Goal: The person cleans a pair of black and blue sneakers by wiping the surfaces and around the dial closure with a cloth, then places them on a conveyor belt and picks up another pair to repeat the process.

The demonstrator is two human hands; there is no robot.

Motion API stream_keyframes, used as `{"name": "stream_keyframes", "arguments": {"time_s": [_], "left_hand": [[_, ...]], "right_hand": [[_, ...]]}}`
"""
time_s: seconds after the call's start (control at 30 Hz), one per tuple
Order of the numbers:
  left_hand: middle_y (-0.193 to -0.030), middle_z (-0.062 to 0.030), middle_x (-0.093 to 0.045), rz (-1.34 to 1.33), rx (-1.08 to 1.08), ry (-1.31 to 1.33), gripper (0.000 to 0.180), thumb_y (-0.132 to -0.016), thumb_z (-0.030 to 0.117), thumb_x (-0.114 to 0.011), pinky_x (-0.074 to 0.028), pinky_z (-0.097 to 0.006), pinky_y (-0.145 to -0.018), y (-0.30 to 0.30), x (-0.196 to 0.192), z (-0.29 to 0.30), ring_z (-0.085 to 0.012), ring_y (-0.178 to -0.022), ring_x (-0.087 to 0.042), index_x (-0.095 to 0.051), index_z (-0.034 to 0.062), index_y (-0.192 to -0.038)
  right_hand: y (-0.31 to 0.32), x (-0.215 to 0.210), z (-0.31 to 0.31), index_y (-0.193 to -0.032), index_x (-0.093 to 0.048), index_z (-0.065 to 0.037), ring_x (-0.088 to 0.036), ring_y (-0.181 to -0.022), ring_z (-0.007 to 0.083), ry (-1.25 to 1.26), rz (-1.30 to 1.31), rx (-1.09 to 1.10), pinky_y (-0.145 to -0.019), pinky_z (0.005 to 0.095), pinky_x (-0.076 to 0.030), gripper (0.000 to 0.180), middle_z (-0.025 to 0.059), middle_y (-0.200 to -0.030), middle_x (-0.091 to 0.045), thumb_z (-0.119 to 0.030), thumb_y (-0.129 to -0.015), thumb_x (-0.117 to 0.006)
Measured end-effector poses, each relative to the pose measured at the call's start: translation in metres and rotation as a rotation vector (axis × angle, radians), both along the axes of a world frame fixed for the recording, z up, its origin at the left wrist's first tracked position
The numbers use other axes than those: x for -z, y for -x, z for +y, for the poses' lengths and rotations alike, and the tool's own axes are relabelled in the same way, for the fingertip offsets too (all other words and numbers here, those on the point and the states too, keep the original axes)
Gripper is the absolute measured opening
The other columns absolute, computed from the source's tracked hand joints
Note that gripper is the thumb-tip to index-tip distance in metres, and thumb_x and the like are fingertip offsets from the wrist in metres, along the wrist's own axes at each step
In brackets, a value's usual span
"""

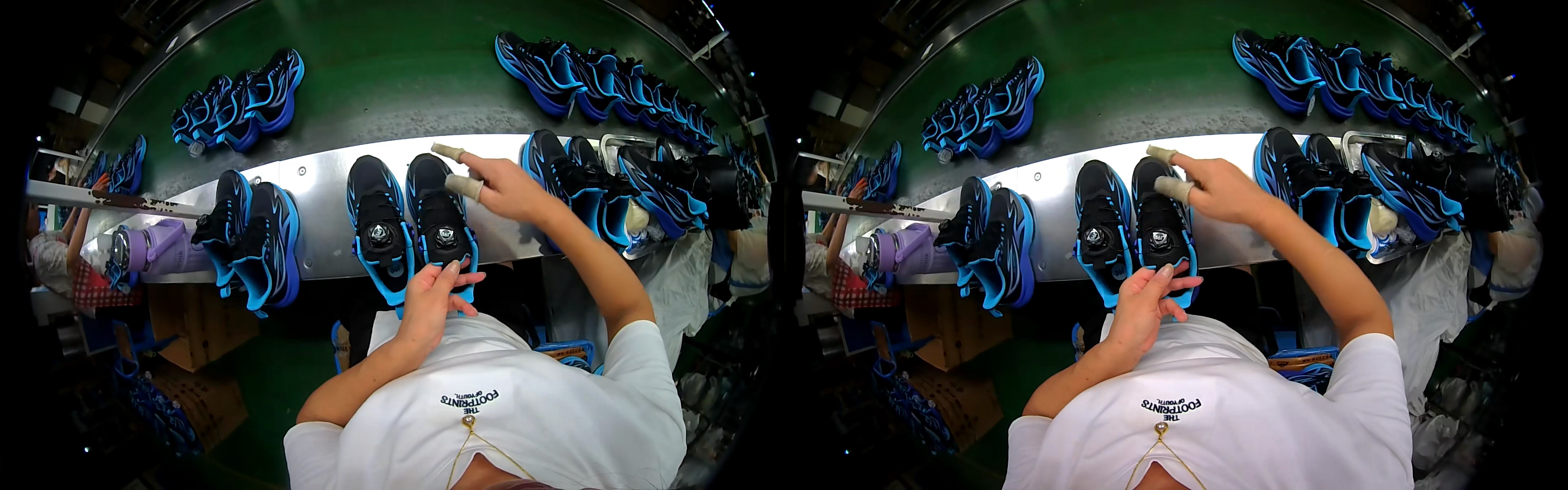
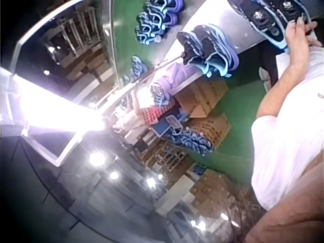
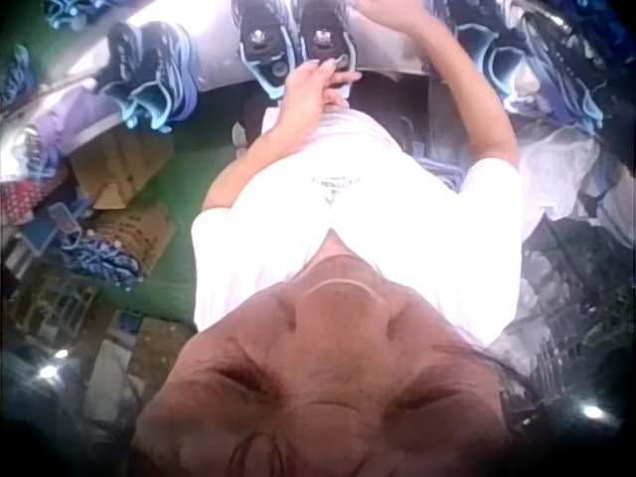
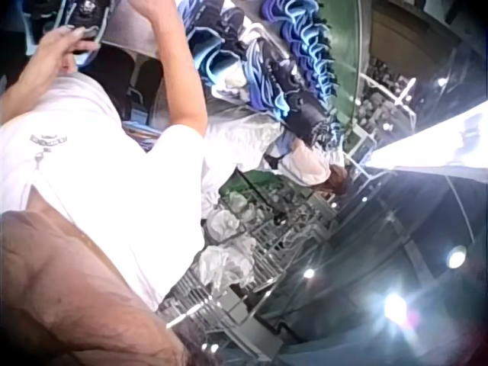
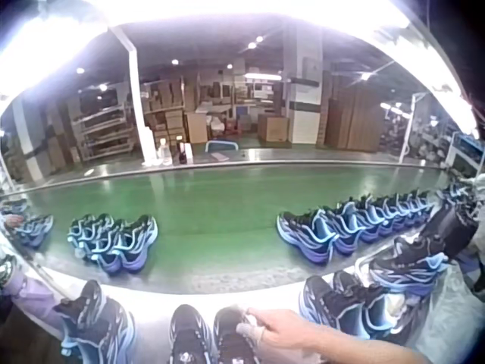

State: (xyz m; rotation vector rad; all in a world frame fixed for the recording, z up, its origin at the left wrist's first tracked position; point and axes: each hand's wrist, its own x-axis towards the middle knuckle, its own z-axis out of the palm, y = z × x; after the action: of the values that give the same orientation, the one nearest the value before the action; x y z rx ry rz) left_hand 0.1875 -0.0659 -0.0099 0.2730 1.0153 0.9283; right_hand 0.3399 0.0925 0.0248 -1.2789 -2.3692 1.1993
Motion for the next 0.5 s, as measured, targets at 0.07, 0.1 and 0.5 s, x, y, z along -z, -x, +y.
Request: {"name": "stream_keyframes", "arguments": {"time_s": [0.07, 0.1, 0.5], "left_hand": [[-0.125, -0.0192, -0.057, 0.002, 0.002, -0.001, 0.027, -0.101, 0.020, -0.052, -0.055, -0.028, -0.052, 0.000, -0.001, 0.001, -0.0283, -0.108, -0.065, -0.053, -0.0066, -0.107], [-0.125, -0.0193, -0.058, 0.007, 0.003, -0.003, 0.028, -0.101, 0.020, -0.052, -0.055, -0.028, -0.052, 0.001, 0.000, 0.000, -0.0282, -0.108, -0.065, -0.053, -0.0067, -0.108], [-0.122, -0.0202, -0.061, 0.015, 0.045, -0.002, 0.030, -0.103, 0.022, -0.049, -0.054, -0.027, -0.052, 0.002, -0.001, 0.000, -0.0262, -0.107, -0.066, -0.052, -0.0073, -0.110]], "right_hand": [[-0.001, -0.007, 0.001, -0.146, -0.044, -0.016, -0.059, -0.068, 0.0254, 0.011, -0.063, -0.085, -0.068, 0.0354, -0.048, 0.060, 0.0182, -0.088, -0.066, -0.038, -0.093, -0.062], [0.002, -0.006, -0.008, -0.147, -0.043, -0.019, -0.058, -0.067, 0.0244, -0.005, 0.059, -0.177, -0.066, 0.0360, -0.047, 0.061, 0.0163, -0.079, -0.063, -0.036, -0.091, -0.062], [0.019, 0.006, -0.030, -0.148, -0.041, -0.024, -0.065, -0.077, 0.0260, 0.010, 0.037, -0.259, -0.067, 0.0373, -0.050, 0.069, 0.0138, -0.086, -0.064, -0.030, -0.085, -0.067]]}}
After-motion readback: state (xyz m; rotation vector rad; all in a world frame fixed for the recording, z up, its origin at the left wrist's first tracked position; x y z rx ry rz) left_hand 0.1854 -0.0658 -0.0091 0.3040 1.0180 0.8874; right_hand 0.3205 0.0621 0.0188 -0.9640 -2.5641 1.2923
